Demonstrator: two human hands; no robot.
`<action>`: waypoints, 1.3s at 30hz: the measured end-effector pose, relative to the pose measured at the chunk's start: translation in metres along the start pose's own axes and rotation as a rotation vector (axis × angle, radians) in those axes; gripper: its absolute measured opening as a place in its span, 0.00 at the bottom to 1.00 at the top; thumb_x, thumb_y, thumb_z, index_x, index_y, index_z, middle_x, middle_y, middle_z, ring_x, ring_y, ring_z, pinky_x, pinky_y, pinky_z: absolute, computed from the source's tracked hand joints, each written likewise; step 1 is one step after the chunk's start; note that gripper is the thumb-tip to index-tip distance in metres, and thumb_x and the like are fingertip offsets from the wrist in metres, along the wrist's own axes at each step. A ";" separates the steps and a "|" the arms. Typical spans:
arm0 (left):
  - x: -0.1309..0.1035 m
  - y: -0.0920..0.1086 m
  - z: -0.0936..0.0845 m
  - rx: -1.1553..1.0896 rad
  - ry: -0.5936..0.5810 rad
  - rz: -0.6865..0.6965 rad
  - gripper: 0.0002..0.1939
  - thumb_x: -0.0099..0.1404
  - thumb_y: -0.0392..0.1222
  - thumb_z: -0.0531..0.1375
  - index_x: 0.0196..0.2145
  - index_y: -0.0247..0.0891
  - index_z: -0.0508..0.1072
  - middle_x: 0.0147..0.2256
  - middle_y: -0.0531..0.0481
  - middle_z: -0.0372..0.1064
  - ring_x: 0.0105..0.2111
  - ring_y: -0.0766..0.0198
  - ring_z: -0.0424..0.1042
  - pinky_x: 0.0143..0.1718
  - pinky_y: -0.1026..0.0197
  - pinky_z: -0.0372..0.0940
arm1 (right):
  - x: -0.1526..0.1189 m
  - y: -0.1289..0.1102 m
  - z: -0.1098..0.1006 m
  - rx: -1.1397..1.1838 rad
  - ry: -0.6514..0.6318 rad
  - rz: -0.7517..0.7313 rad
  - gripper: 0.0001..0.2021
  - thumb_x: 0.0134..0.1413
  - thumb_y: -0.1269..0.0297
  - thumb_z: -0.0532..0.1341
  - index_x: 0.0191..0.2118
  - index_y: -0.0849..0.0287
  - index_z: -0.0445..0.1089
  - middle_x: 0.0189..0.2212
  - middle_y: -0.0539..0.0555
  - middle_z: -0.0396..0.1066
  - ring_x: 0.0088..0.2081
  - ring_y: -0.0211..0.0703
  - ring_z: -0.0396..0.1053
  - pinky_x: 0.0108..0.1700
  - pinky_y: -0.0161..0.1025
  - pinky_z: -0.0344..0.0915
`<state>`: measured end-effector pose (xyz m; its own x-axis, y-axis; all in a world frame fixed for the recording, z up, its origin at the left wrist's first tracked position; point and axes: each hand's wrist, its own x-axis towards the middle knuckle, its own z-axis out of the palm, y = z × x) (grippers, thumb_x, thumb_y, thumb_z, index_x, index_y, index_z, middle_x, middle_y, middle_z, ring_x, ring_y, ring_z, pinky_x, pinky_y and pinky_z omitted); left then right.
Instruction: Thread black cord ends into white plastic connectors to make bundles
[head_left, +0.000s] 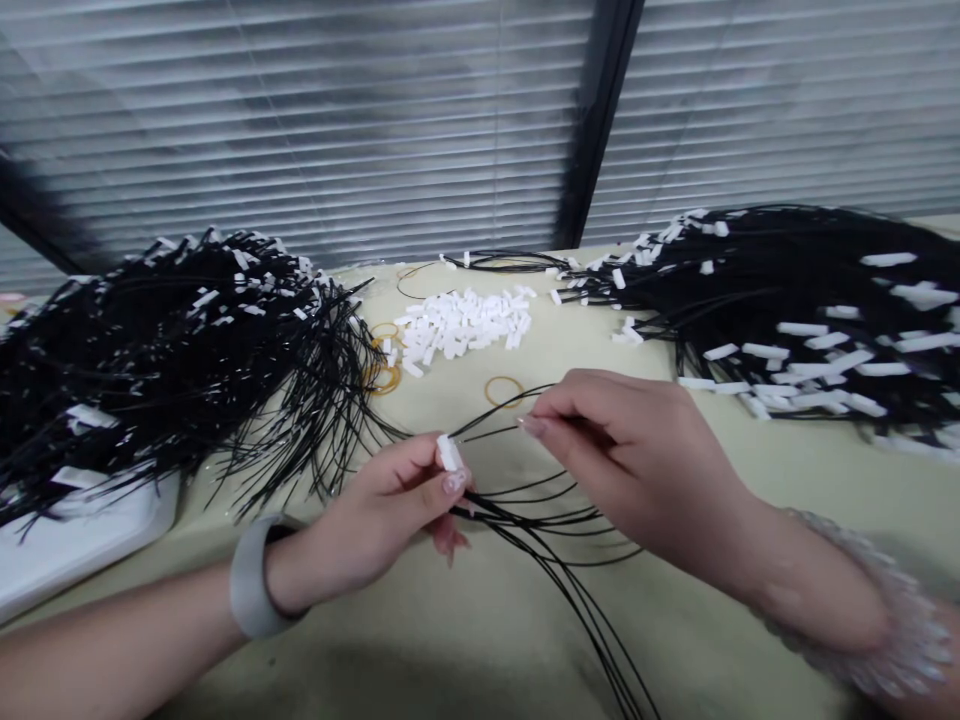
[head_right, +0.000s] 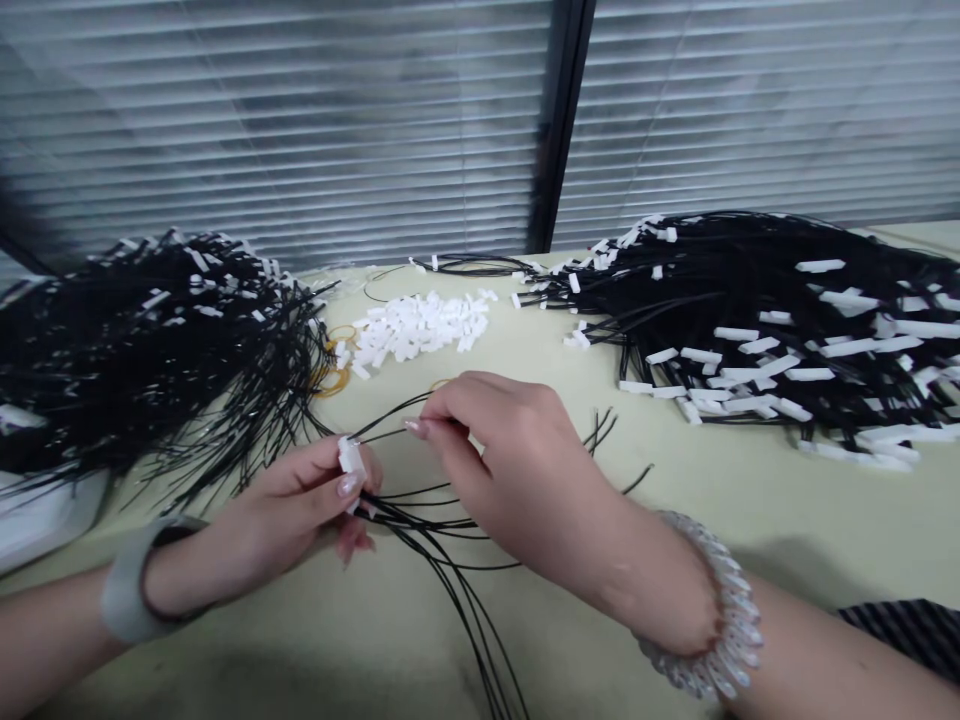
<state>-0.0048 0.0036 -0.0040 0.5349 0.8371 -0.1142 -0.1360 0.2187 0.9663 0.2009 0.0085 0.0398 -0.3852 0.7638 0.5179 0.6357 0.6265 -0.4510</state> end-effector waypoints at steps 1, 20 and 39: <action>0.000 0.000 0.000 0.005 -0.006 0.001 0.08 0.60 0.43 0.58 0.29 0.35 0.66 0.25 0.57 0.59 0.20 0.74 0.64 0.26 0.66 0.67 | 0.000 0.000 0.000 -0.005 0.004 -0.001 0.06 0.54 0.69 0.54 0.28 0.57 0.66 0.22 0.48 0.67 0.23 0.33 0.61 0.25 0.34 0.55; -0.002 0.006 0.001 0.175 -0.056 -0.050 0.11 0.61 0.44 0.56 0.28 0.34 0.64 0.25 0.56 0.61 0.20 0.74 0.65 0.22 0.69 0.61 | -0.002 0.003 0.008 -0.114 0.070 -0.321 0.08 0.51 0.78 0.53 0.27 0.62 0.65 0.25 0.50 0.66 0.30 0.33 0.62 0.32 0.30 0.59; -0.002 0.006 0.011 0.364 -0.065 0.001 0.10 0.62 0.41 0.53 0.25 0.35 0.62 0.20 0.58 0.56 0.17 0.75 0.57 0.16 0.73 0.57 | -0.005 -0.002 0.021 -0.328 -0.175 -0.374 0.08 0.50 0.75 0.49 0.26 0.57 0.60 0.23 0.48 0.59 0.24 0.37 0.53 0.26 0.37 0.49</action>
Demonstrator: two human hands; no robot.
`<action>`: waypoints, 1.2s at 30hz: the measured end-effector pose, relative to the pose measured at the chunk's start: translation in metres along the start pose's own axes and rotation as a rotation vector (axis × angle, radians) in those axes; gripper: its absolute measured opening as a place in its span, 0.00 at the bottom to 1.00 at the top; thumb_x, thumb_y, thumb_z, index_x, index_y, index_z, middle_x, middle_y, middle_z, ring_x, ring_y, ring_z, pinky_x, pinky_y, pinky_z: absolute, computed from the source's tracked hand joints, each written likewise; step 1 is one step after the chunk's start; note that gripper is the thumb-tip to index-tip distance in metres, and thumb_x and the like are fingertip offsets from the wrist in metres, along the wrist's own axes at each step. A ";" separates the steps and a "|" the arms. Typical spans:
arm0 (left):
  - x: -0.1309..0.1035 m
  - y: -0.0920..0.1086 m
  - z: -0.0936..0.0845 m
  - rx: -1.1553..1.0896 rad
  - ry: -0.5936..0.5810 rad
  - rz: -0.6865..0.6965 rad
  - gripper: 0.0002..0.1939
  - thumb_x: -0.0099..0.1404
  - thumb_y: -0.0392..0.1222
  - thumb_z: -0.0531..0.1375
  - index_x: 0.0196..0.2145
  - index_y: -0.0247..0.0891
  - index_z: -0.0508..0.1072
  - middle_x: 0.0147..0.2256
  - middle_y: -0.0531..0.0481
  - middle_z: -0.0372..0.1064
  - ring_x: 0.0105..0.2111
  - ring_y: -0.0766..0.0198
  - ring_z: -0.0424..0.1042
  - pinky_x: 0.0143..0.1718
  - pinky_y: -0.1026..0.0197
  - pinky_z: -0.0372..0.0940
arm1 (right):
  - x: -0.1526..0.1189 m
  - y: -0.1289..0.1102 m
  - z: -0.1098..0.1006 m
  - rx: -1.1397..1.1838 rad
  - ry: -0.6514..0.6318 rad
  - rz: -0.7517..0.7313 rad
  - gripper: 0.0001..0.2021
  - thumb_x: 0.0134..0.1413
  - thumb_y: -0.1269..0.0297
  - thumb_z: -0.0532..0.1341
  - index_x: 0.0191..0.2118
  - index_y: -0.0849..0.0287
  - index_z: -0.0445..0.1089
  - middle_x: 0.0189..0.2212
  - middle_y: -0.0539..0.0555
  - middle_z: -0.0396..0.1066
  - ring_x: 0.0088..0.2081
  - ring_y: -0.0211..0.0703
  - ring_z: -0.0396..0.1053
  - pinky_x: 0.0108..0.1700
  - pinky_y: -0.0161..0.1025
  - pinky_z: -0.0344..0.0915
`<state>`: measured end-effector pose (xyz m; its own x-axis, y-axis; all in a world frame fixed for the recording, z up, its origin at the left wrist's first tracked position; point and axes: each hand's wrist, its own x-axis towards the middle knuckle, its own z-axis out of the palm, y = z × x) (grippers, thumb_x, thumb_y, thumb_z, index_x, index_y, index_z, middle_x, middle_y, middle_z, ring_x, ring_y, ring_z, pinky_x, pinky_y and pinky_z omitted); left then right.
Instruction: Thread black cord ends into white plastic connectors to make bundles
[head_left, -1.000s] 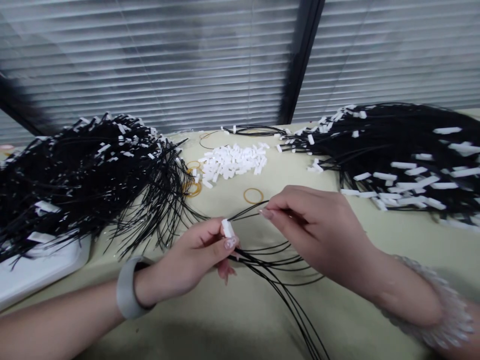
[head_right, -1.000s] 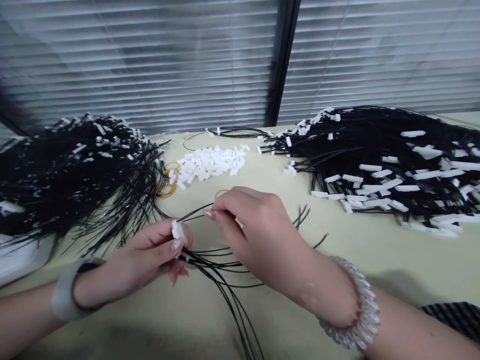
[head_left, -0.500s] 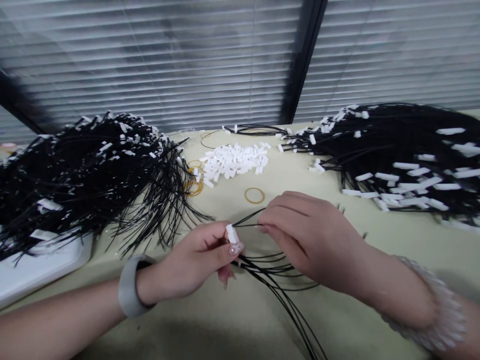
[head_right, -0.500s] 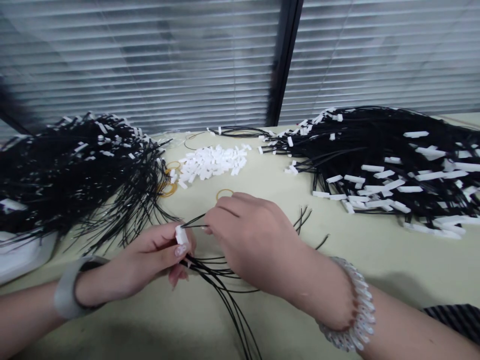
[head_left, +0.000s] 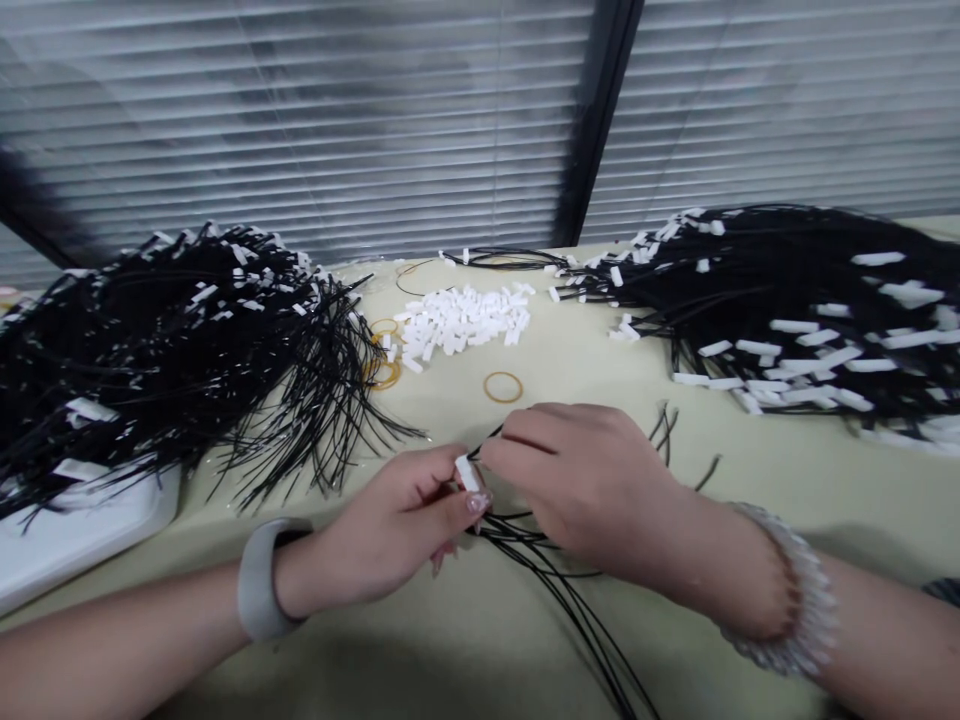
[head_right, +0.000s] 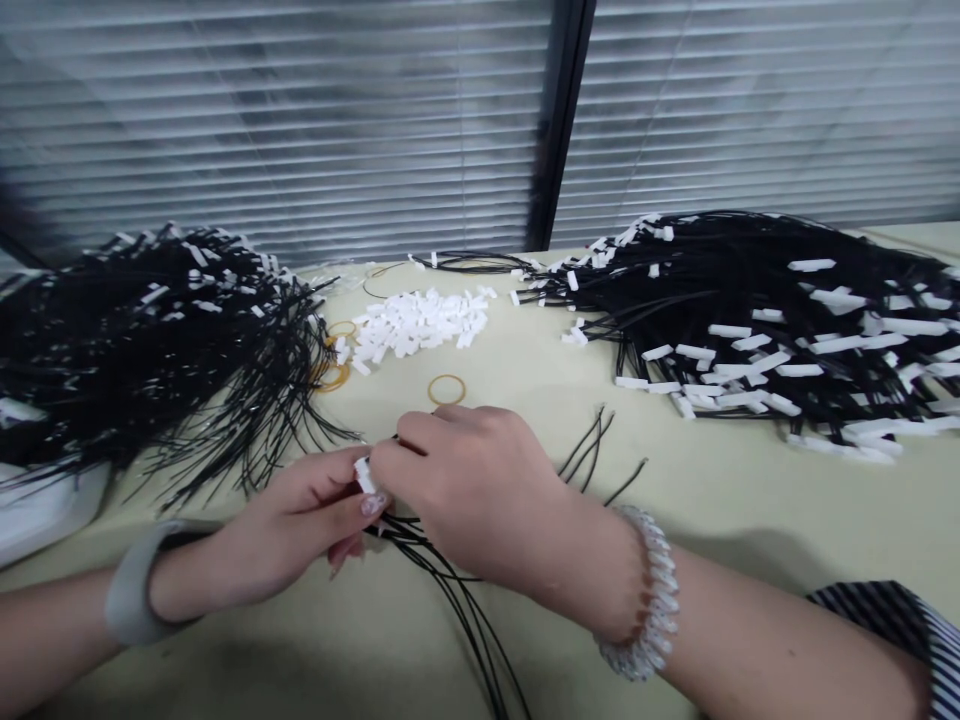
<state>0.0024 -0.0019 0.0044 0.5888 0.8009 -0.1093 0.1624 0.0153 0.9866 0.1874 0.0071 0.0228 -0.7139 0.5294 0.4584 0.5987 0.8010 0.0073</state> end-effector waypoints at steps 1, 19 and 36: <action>0.000 0.000 0.000 0.002 0.002 -0.003 0.10 0.62 0.41 0.53 0.25 0.35 0.62 0.20 0.58 0.55 0.18 0.74 0.58 0.16 0.73 0.58 | 0.001 0.000 0.001 0.001 0.002 -0.005 0.09 0.51 0.75 0.48 0.27 0.57 0.61 0.23 0.48 0.59 0.24 0.38 0.53 0.26 0.37 0.49; 0.000 -0.003 -0.003 0.069 0.255 0.125 0.09 0.62 0.42 0.54 0.27 0.35 0.67 0.25 0.54 0.64 0.27 0.69 0.63 0.30 0.66 0.59 | -0.005 -0.003 -0.016 0.245 -0.302 0.176 0.12 0.56 0.64 0.51 0.25 0.60 0.66 0.23 0.48 0.64 0.26 0.34 0.58 0.29 0.36 0.50; 0.001 -0.002 -0.002 -0.044 0.245 0.062 0.08 0.62 0.41 0.55 0.28 0.35 0.66 0.25 0.54 0.66 0.28 0.69 0.67 0.32 0.65 0.62 | -0.007 0.007 -0.041 -0.187 -0.151 -0.014 0.11 0.40 0.82 0.51 0.19 0.59 0.60 0.18 0.51 0.59 0.20 0.38 0.51 0.23 0.37 0.42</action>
<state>0.0012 -0.0003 0.0029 0.3864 0.9221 -0.0213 0.0941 -0.0165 0.9954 0.2115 -0.0027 0.0559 -0.7602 0.5660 0.3190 0.6355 0.7500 0.1834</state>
